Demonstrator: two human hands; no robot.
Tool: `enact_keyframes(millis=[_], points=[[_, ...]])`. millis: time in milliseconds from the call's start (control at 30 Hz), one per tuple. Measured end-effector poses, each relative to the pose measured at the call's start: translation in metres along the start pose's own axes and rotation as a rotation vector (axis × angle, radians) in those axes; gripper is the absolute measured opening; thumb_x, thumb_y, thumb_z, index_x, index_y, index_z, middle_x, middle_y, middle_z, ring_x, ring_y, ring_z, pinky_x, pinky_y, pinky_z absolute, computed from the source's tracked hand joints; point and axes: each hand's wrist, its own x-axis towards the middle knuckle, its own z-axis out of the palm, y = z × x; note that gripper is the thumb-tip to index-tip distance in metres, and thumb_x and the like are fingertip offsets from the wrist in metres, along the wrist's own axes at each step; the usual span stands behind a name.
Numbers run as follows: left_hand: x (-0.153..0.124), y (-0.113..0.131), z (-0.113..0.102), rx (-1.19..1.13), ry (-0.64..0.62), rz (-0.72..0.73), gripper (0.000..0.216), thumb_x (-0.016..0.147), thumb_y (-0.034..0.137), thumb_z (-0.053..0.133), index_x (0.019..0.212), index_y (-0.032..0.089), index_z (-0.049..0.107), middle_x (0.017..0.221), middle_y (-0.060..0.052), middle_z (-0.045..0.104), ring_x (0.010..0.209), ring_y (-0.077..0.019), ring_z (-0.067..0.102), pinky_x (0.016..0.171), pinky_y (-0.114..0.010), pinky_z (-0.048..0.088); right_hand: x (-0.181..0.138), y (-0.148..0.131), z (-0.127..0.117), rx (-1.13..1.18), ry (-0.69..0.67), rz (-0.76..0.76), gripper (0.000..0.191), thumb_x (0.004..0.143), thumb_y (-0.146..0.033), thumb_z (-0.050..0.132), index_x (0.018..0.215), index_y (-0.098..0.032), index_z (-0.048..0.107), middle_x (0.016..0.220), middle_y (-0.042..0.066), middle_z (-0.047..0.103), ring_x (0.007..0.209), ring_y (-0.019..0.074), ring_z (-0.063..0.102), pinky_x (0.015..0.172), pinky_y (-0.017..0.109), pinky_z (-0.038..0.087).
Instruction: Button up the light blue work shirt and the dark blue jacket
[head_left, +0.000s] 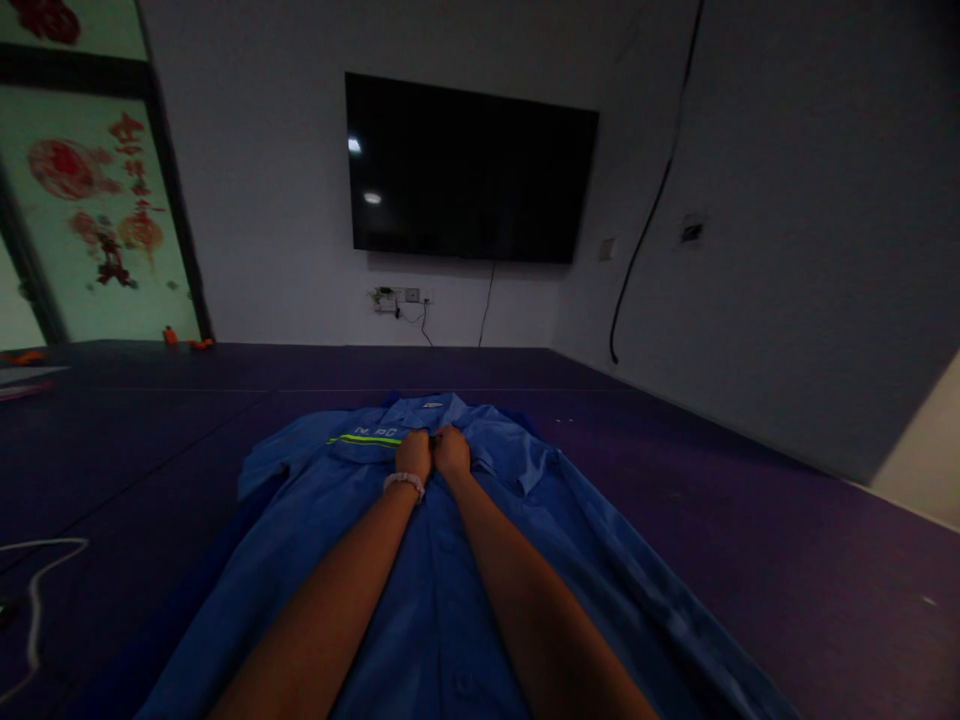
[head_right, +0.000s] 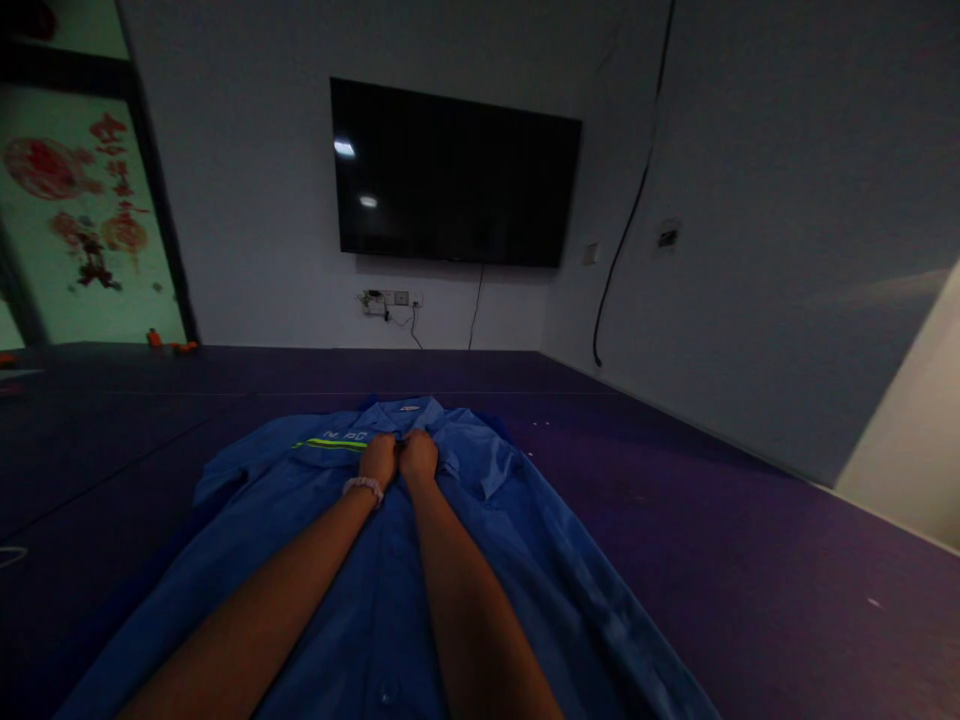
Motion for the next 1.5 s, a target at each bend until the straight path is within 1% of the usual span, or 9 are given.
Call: enact_keyframes(millis=[233,633,867,1100,1267,1500], points=[[-0.0013,0.0008,-0.0016,0.017,-0.004,-0.006,0.032,0.088,0.017,0.03,0.096,0.011,0.061,0.094,-0.014,0.063,0.089,-0.0198,0.06,0.072,-0.027,0.045,-0.0012,-0.0011,-0.0008,-0.022,0.001,-0.009,0.026,0.078,-0.007,0.043,0.096,-0.01,0.062,0.095,0.013,0.064,0.096,0.019,0.058,0.081,0.024,0.04],[-0.002,0.0031,-0.0034,0.026,-0.022,0.0,0.034,0.088,0.015,0.028,0.096,0.012,0.06,0.093,-0.013,0.062,0.088,-0.0198,0.06,0.072,-0.026,0.046,-0.0004,-0.0023,-0.0002,-0.04,0.003,-0.021,0.027,0.078,-0.006,0.042,0.097,-0.01,0.061,0.095,0.014,0.064,0.095,0.0182,0.058,0.081,0.024,0.04],[-0.0026,0.0041,-0.0049,0.024,-0.016,-0.027,0.035,0.087,0.014,0.027,0.095,0.011,0.061,0.092,-0.013,0.063,0.088,-0.0198,0.061,0.071,-0.025,0.046,0.0001,-0.0024,0.0002,-0.043,-0.008,-0.044,0.027,0.077,-0.006,0.043,0.097,-0.009,0.061,0.093,0.014,0.064,0.096,0.018,0.057,0.082,0.024,0.04],[-0.0014,0.0033,-0.0031,0.013,-0.011,-0.026,0.036,0.087,0.014,0.026,0.096,0.009,0.061,0.094,-0.014,0.063,0.089,-0.0214,0.06,0.072,-0.027,0.046,-0.0001,-0.0028,0.0002,-0.048,-0.011,-0.045,0.026,0.078,-0.007,0.044,0.096,-0.009,0.062,0.095,0.014,0.064,0.096,0.0191,0.057,0.083,0.024,0.04],[-0.0002,0.0029,-0.001,0.001,0.002,-0.021,0.036,0.086,0.011,0.026,0.096,0.01,0.061,0.095,-0.014,0.063,0.089,-0.0203,0.06,0.073,-0.026,0.046,0.0006,-0.0018,0.0009,-0.059,-0.007,-0.056,0.027,0.078,-0.005,0.042,0.096,-0.009,0.062,0.094,0.015,0.064,0.095,0.0187,0.057,0.082,0.024,0.04],[0.0003,0.0027,0.0008,-0.023,0.026,-0.026,0.035,0.085,0.011,0.028,0.093,0.011,0.061,0.092,-0.013,0.064,0.085,-0.0196,0.061,0.07,-0.025,0.046,0.0,-0.0014,0.0012,-0.069,0.001,-0.06,0.03,0.078,-0.002,0.04,0.098,-0.008,0.061,0.095,0.015,0.063,0.095,0.0186,0.057,0.083,0.024,0.04]])
